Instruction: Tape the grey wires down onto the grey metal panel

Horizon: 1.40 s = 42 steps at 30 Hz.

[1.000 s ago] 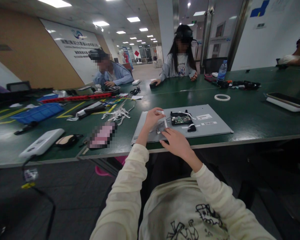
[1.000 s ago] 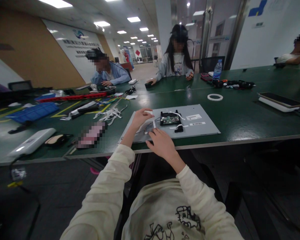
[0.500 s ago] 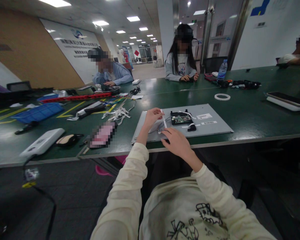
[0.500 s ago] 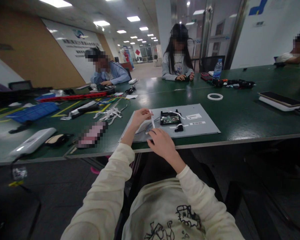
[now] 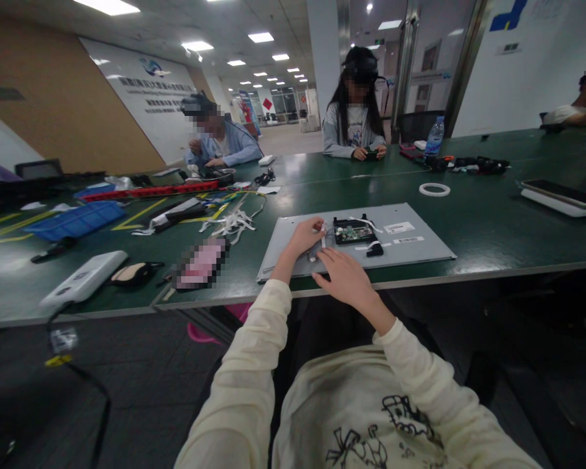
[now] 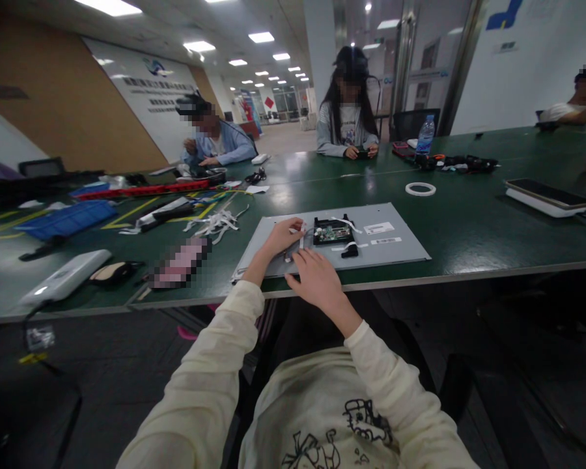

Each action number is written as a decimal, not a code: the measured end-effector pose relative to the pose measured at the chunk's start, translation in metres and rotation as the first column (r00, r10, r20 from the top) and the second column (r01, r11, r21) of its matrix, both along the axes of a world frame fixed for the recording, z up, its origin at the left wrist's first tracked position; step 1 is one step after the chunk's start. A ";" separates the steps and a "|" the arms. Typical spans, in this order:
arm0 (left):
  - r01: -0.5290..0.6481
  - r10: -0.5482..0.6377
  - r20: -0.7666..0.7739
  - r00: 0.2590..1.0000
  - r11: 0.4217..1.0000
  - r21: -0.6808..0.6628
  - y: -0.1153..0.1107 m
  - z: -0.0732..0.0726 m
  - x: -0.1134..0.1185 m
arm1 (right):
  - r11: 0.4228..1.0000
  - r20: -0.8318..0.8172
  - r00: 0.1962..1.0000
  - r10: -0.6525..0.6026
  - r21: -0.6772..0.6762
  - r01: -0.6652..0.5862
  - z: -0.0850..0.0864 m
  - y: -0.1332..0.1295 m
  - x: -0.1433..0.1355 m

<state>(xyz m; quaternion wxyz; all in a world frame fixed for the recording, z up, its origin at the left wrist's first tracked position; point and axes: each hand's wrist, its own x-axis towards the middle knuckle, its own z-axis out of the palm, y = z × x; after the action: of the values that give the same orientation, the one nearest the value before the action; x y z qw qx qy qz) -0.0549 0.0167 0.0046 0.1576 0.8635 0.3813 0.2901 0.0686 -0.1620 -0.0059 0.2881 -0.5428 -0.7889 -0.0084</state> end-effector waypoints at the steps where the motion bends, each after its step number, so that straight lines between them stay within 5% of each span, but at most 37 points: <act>1: 0.005 -0.004 -0.035 0.999 1.000 0.027 0.000 -0.001 0.000 | 1.000 0.001 1.000 0.001 -0.002 -0.001 0.000 0.000 0.000; 7: 0.006 0.032 -0.226 0.974 0.986 0.164 0.005 -0.006 -0.002 | 1.000 0.015 1.000 0.007 -0.003 -0.007 0.001 0.000 0.001; 20: -0.215 0.220 -0.283 0.933 0.975 0.049 0.023 -0.008 0.010 | 1.000 0.024 1.000 0.002 -0.004 -0.002 0.003 -0.001 0.001; 26: -0.350 0.358 -0.294 0.886 0.933 0.082 0.029 0.001 0.016 | 1.000 -0.008 1.000 0.003 -0.028 -0.004 0.009 0.005 -0.002; 31: -0.349 0.348 -0.251 0.903 0.936 0.044 0.028 0.010 0.008 | 0.995 -0.034 0.999 0.009 -0.098 -0.013 0.015 0.011 -0.006; 38: -0.378 0.384 0.056 0.922 0.921 -0.099 -0.009 0.036 -0.015 | 0.983 -0.026 0.999 0.030 -0.183 -0.035 0.027 0.023 -0.010; 42: -0.533 0.533 0.245 0.810 0.843 -0.073 -0.051 0.059 -0.028 | 0.979 0.011 0.995 0.103 -0.175 -0.100 0.035 0.026 -0.010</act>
<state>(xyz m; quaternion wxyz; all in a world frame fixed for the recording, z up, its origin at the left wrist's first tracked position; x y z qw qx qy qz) -0.0833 -0.0345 0.0639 0.1181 0.6771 0.5844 0.4313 0.0584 -0.1358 0.0287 0.2315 -0.5248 -0.8162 0.0699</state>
